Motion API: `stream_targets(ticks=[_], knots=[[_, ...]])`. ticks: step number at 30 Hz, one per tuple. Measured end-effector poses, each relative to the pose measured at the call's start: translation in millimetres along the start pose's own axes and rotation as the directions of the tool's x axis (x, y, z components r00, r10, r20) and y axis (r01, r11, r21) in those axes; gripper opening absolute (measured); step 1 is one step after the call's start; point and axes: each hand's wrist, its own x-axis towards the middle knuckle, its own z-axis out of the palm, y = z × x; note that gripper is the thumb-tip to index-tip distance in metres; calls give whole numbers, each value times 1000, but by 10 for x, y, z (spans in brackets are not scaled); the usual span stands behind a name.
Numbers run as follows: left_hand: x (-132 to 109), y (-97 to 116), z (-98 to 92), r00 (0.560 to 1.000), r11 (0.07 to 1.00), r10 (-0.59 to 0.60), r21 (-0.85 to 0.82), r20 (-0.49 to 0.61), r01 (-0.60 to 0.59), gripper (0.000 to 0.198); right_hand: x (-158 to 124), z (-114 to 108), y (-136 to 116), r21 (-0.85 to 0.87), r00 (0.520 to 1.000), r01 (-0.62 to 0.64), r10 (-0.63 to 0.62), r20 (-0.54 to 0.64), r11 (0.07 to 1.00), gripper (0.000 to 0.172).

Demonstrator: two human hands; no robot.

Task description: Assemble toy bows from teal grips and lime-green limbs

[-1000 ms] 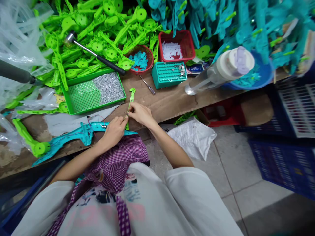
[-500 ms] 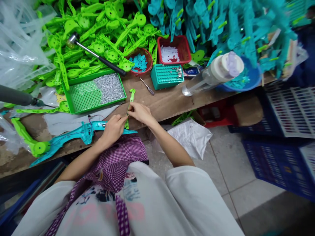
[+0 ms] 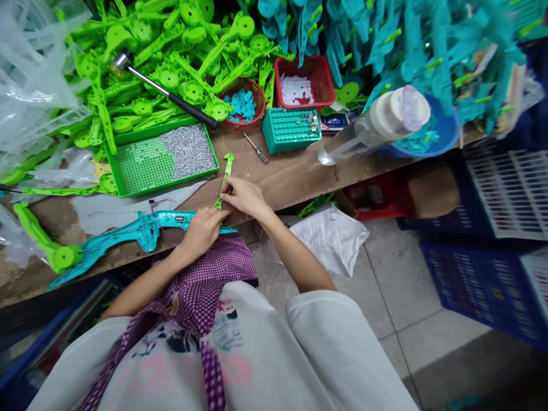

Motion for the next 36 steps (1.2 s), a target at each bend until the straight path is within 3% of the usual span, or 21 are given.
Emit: stream_targets(ticks=[3, 5, 9, 14, 17, 25, 29, 33, 36], knots=[[-64, -78, -90, 994, 999, 37, -15, -102, -38, 31, 3, 9, 22, -12, 1000, 16, -16, 6, 1000, 9], [-104, -124, -179, 991, 999, 8, 51, -137, -1, 33, 9, 19, 40, -24, 1000, 24, -24, 3, 999, 10], [-124, -155, -321, 998, 991, -67, 117, 17, 65, 40, 16, 39, 59, -30, 999, 48, -49, -6, 998, 10], [-18, -85, -361, 984, 987, -132, -77, 119, 142, 32, 8, 40, 61, -20, 998, 52, -52, -16, 998, 9], [51, -45, -377, 977, 983, -134, -101, 167, 152, 30, 1, 32, 63, -17, 998, 58, -59, -15, 998, 9], [81, -135, -526, 949, 980, -168, 151, 267, 131, 37, -7, 51, 83, -36, 993, 109, -111, -33, 993, 9], [106, -181, -572, 939, 979, -121, 197, 322, 58, 37, -53, 57, 153, 66, 982, 187, -184, -48, 980, 8], [78, -205, -557, 943, 975, -81, 220, 321, 9, 39, -246, 216, 193, 219, 944, 253, -191, -270, 942, 19], [49, -213, -559, 944, 973, -62, 232, 323, -15, 40, -434, 460, 152, 199, 888, 270, -164, -429, 942, 26]])
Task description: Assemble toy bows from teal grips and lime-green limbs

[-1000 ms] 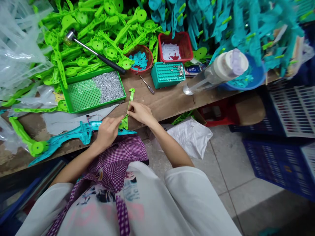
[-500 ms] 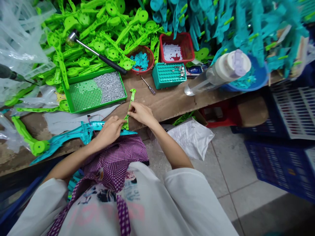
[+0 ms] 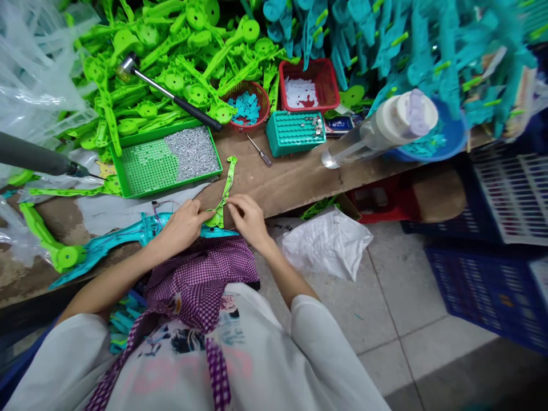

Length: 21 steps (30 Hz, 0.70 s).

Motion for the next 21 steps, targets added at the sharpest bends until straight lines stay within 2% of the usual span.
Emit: stream_targets(ticks=[3, 6, 9, 13, 17, 21], knots=[[-11, -15, -24, 1000, 1000, 22, -5, 14, -22, 38, -178, 155, -60, -133, 998, 40, -34, 44, 990, 31], [-9, -50, -39, 999, 998, 47, -41, 13, -46, 38, -207, 179, -97, -241, 990, 92, -64, 123, 966, 34], [-6, -98, -18, 998, 997, 66, -39, 0, -66, 41, -106, 68, -79, -242, 988, 124, -98, 118, 962, 35], [0, -151, 47, 998, 996, 60, -67, 8, -60, 47, 152, -64, 48, -271, 999, 42, -47, -10, 962, 37], [7, -173, 105, 999, 994, 42, -102, -13, -43, 48, 316, -31, 198, -340, 998, 25, -3, 68, 940, 37], [6, -177, 118, 999, 992, 40, -122, -31, -44, 47, 299, 23, 253, -350, 998, 30, -11, 56, 936, 38]])
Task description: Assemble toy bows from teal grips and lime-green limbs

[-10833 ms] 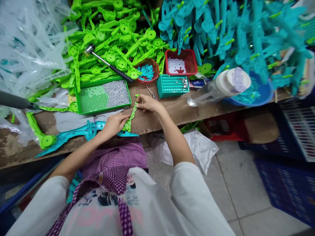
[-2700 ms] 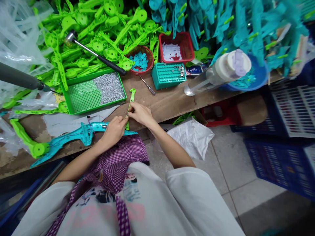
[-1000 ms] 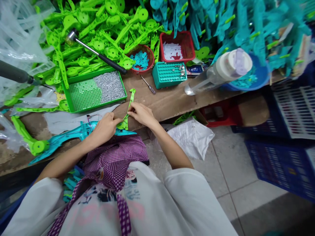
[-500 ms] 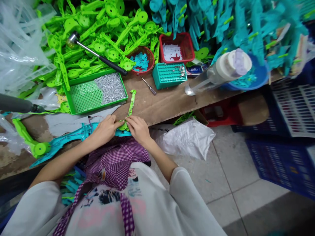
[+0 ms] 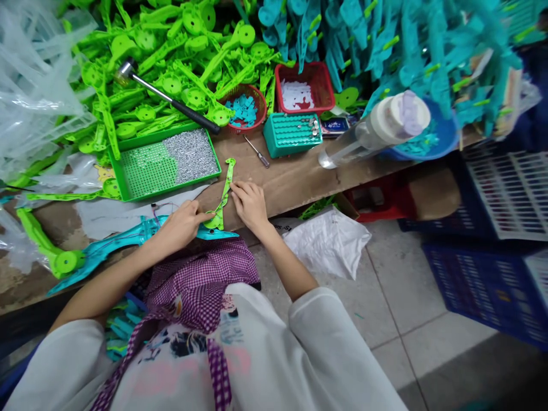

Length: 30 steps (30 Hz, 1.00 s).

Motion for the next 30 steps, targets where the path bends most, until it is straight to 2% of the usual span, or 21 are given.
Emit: stream_targets(ticks=[5, 10, 22, 30], knots=[[-13, -7, -20, 1000, 999, 11, -39, -16, -12, 46, -25, -17, 39, 50, 1000, 11, -11, 4, 999, 37], [-20, -19, -9, 999, 999, 23, -38, -37, -25, 48, -33, -16, 86, 134, 998, 28, -21, -50, 991, 35], [-17, -53, 7, 1000, 998, 24, -58, -12, -25, 47, -47, -70, 96, -118, 985, 154, -143, 97, 981, 41], [1, -29, -92, 997, 999, 41, -25, 64, -39, 46, 181, -224, 27, -375, 919, 364, -263, 294, 853, 36]])
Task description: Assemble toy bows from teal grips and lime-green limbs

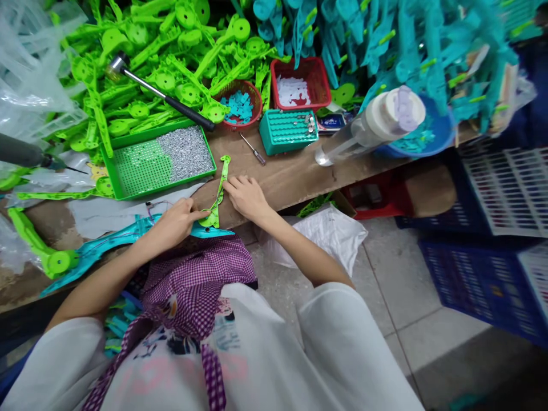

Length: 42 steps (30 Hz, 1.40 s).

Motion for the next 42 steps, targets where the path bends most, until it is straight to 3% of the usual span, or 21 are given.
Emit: stream_targets(ticks=[5, 11, 16, 23, 25, 29, 31, 37, 42], knots=[[-9, 3, 35, 1000, 1000, -26, 7, -11, 27, 49, -37, 69, 119, 25, 990, 137, -135, -47, 990, 40], [-19, -11, 51, 999, 1000, -2, 2, -44, 2, 46, -76, 111, 108, 92, 996, 60, -54, -70, 994, 40], [-17, -21, 77, 998, 999, -1, 39, -61, 3, 46, -91, 144, 132, 193, 990, 87, -63, -126, 977, 42], [-30, -8, 65, 997, 997, 7, 79, -74, -1, 43, -35, 48, 90, 108, 999, -20, 23, -25, 994, 38], [-52, 15, 71, 996, 996, 4, 88, -91, 4, 42, -53, -4, 27, 157, 997, -38, 47, -57, 987, 36], [-128, 79, 99, 981, 994, -17, 106, -196, 38, 37, -210, -18, -230, 398, 967, 19, 84, -241, 917, 32], [-176, 106, 107, 974, 993, -11, 111, -228, 37, 31, -281, 30, -379, 511, 961, 93, 56, -269, 855, 29], [-282, 100, 140, 971, 992, -23, 116, -238, 51, 28, -268, 164, -507, 693, 972, 67, 109, -207, 718, 23], [-261, 85, 154, 976, 990, -63, 111, -209, 88, 31, -162, 53, -439, 729, 983, 41, 105, -153, 684, 17]])
